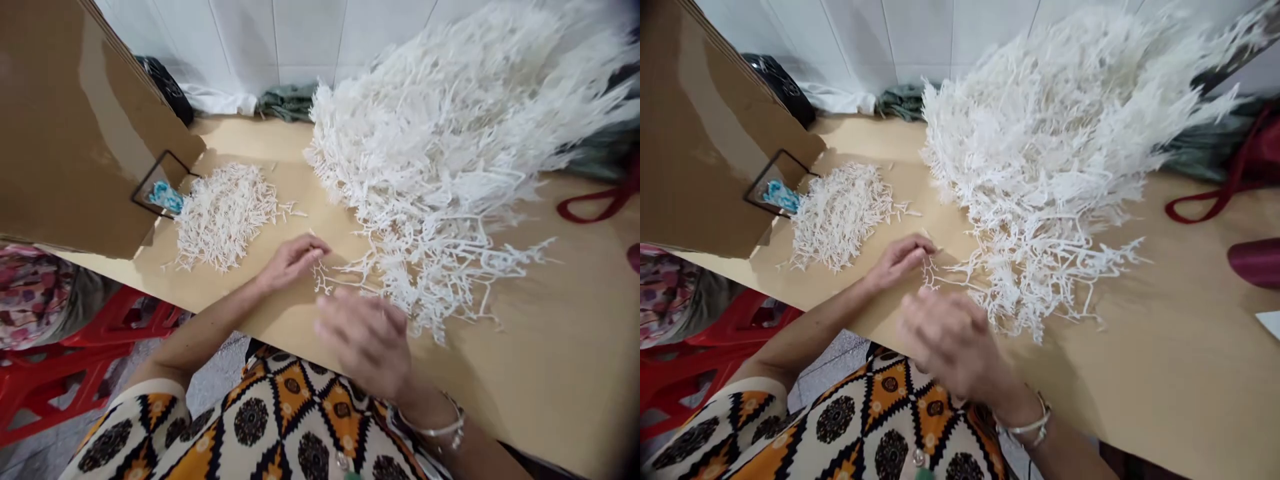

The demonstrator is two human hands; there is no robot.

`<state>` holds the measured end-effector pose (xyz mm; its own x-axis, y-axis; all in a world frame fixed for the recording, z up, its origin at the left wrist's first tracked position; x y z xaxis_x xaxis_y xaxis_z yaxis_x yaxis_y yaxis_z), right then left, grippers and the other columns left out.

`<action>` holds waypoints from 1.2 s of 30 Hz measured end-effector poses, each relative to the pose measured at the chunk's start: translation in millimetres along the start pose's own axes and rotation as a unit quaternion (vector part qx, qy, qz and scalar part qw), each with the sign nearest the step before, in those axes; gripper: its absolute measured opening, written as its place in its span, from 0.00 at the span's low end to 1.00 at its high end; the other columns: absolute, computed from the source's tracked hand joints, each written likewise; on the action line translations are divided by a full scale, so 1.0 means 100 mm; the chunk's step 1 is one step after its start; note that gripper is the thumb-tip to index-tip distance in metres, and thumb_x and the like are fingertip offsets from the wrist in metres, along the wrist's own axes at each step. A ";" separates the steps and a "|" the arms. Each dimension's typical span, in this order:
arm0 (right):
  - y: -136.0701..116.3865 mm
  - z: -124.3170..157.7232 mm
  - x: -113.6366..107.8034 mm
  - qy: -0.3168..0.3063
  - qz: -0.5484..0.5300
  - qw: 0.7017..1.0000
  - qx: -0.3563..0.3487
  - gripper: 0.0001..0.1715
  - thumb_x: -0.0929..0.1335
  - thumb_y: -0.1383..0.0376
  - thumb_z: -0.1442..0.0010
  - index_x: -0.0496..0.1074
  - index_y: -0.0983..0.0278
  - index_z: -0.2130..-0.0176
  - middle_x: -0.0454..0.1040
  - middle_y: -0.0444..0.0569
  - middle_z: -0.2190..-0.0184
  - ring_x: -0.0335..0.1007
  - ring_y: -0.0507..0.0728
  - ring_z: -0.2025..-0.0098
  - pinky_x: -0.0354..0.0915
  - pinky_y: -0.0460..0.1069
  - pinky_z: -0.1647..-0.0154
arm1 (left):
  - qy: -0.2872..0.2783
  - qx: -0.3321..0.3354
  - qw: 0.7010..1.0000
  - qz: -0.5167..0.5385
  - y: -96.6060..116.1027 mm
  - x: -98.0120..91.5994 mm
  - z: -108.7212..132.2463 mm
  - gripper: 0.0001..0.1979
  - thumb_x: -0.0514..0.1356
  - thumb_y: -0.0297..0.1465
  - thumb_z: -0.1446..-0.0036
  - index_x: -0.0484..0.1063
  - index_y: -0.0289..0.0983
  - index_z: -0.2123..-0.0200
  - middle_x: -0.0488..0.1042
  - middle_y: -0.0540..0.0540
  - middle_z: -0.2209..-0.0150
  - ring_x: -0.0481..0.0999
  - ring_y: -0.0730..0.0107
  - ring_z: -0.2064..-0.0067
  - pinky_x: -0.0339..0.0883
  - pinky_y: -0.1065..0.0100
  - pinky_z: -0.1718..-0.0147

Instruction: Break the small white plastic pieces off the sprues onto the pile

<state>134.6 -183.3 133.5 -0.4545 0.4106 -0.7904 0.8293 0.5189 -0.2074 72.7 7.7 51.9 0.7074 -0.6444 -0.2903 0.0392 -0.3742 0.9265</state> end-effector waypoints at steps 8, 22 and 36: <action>1.08 0.25 0.57 -0.033 0.104 0.972 0.208 0.22 0.71 0.58 0.32 0.73 0.64 0.43 0.66 0.63 0.31 0.57 0.75 0.27 0.59 0.72 0.32 | 0.169 0.014 0.981 -0.090 -0.13 -0.26 0.05 0.12 0.58 0.40 0.28 0.73 0.38 0.51 0.77 0.45 0.57 0.76 0.73 0.58 0.72 0.68 0.55; 1.74 0.83 0.21 0.279 -0.165 0.872 0.368 0.11 0.67 0.59 0.29 0.67 0.59 0.49 0.76 0.57 0.44 0.80 0.62 0.46 0.75 0.64 0.42 | -0.149 0.146 0.905 -0.371 -0.03 0.61 0.11 0.22 0.50 0.36 0.25 0.62 0.43 0.31 0.67 0.44 0.29 0.59 0.56 0.24 0.52 0.43 0.25; 0.83 0.24 0.59 -0.110 0.093 0.982 0.124 0.29 0.68 0.57 0.29 0.65 0.57 0.33 0.65 0.54 0.28 0.66 0.67 0.32 0.49 0.71 0.29 | 0.152 -0.121 0.873 -0.447 -0.65 -0.88 -0.40 0.46 0.54 0.63 0.38 0.61 0.35 0.29 0.53 0.29 0.24 0.44 0.31 0.21 0.15 0.27 0.28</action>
<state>184.7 -134.0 56.0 -0.2294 0.2955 -0.9274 0.9575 0.2397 -0.1604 36.4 115.0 26.8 0.4707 0.0546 -0.8806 0.7943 -0.4607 0.3960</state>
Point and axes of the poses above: each hand's wrist, its own z-axis away from the middle knuckle, its own x-axis out of the palm, y = z × x, the point moved 10 cm from there along -z, towards the middle knuckle
